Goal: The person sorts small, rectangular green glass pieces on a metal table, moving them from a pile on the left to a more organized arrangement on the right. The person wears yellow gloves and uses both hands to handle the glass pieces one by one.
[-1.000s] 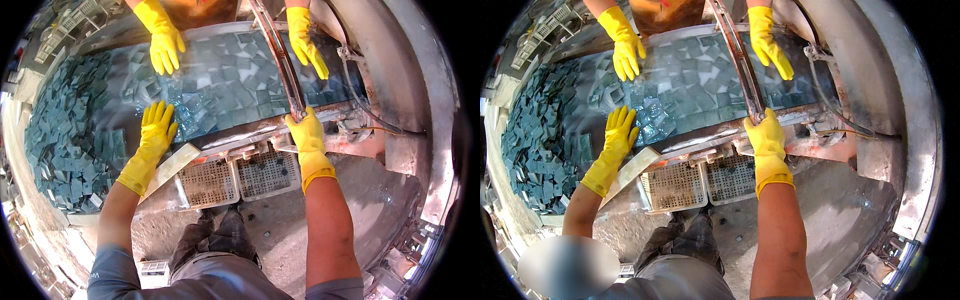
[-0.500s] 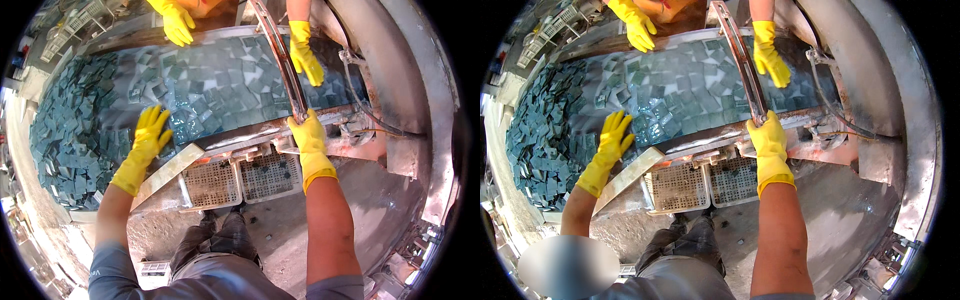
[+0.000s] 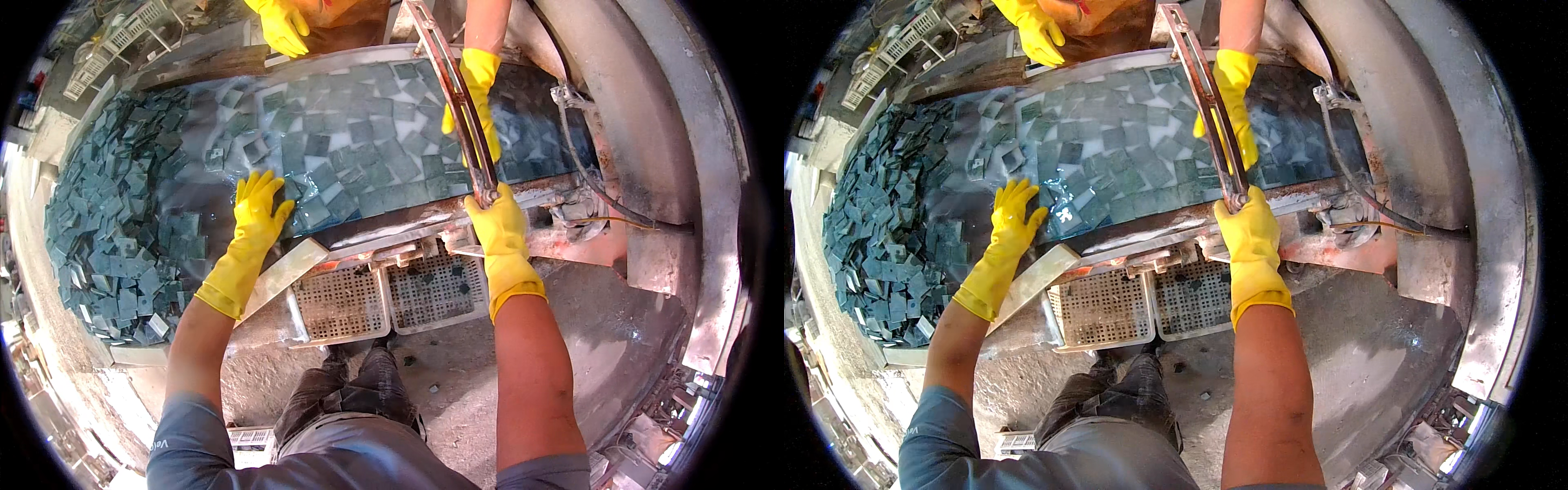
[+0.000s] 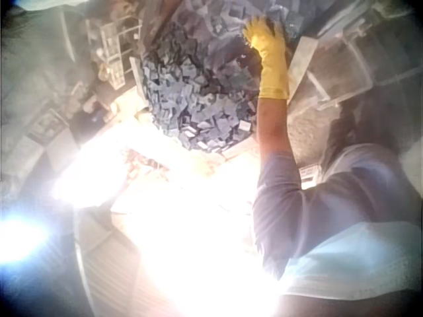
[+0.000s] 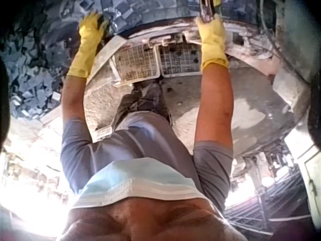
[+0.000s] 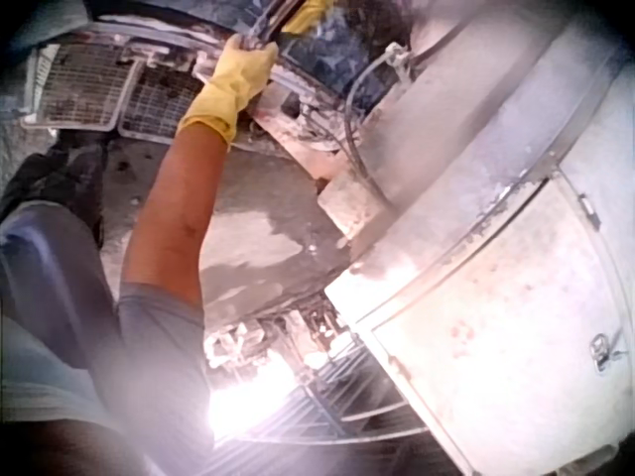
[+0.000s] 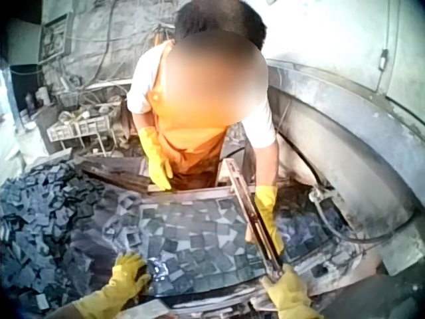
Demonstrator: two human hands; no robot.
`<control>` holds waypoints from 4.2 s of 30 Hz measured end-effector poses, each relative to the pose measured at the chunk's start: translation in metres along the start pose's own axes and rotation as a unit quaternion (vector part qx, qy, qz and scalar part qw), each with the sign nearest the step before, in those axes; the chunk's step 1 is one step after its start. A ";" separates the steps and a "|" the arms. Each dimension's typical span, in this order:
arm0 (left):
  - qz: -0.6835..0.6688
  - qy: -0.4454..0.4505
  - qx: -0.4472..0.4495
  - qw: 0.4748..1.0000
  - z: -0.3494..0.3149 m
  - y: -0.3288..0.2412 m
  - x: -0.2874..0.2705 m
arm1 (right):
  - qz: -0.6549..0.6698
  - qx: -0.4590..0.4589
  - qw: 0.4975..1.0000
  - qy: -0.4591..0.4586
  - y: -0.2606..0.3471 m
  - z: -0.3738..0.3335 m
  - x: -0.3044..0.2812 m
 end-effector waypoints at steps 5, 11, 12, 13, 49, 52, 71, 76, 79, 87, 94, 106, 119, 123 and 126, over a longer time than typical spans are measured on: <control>-0.146 -0.132 0.025 0.980 0.015 0.023 -0.029 | 0.019 -0.005 1.000 0.008 0.000 -0.001 0.000; 0.092 -0.156 0.174 0.968 0.039 -0.008 -0.049 | 0.010 0.004 1.000 0.017 -0.001 -0.002 -0.004; 0.084 -0.144 0.162 0.973 0.039 -0.008 -0.045 | 0.012 0.007 1.000 0.018 -0.005 -0.001 -0.002; 0.075 -0.133 0.150 0.977 0.033 -0.008 -0.041 | 0.014 0.012 1.000 0.018 -0.009 -0.001 -0.002; 0.154 0.109 0.030 0.981 -0.018 0.007 0.015 | -0.025 -0.009 1.000 -0.001 -0.003 0.002 0.002; 0.158 0.061 0.025 0.985 -0.020 0.001 0.016 | -0.004 -0.001 1.000 0.002 0.001 0.001 0.000; 0.081 0.015 0.047 0.995 -0.008 0.004 -0.010 | 0.018 -0.002 1.000 0.011 -0.002 0.002 0.003; 0.048 0.031 0.071 0.996 -0.002 -0.013 -0.005 | -0.007 0.002 1.000 -0.011 -0.003 0.001 0.001; 0.041 0.019 0.061 0.997 -0.002 -0.016 -0.007 | -0.007 0.002 1.000 -0.006 -0.001 0.001 0.001; 0.090 -0.097 0.016 0.991 -0.034 0.060 -0.112 | 0.000 0.005 1.000 -0.004 -0.007 0.000 -0.005; 0.342 -0.047 -0.196 0.918 -0.100 0.177 -0.084 | -0.002 -0.016 1.000 -0.018 -0.008 0.004 0.008; 0.124 -0.034 -0.012 0.992 -0.010 0.035 -0.037 | 0.005 -0.019 0.999 -0.026 -0.016 0.008 0.010; 0.131 0.168 0.038 0.976 -0.095 0.041 -0.071 | 0.015 -0.011 1.000 0.002 -0.007 0.005 0.007; 0.114 0.075 -0.021 0.991 -0.058 0.020 -0.046 | 0.042 -0.014 0.999 0.016 -0.012 0.004 0.010; 0.087 0.043 -0.037 0.995 -0.023 -0.005 -0.018 | -0.003 -0.006 1.000 -0.002 -0.021 0.013 0.013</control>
Point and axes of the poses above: each hand's wrist, its own z-axis towards the middle knuckle, its own x-axis out of the palm, y = z × x, the point moved 8 cm from there along z, towards the middle knuckle, and after that the axes turned 1 degree about -x, right-handed, at the moved point
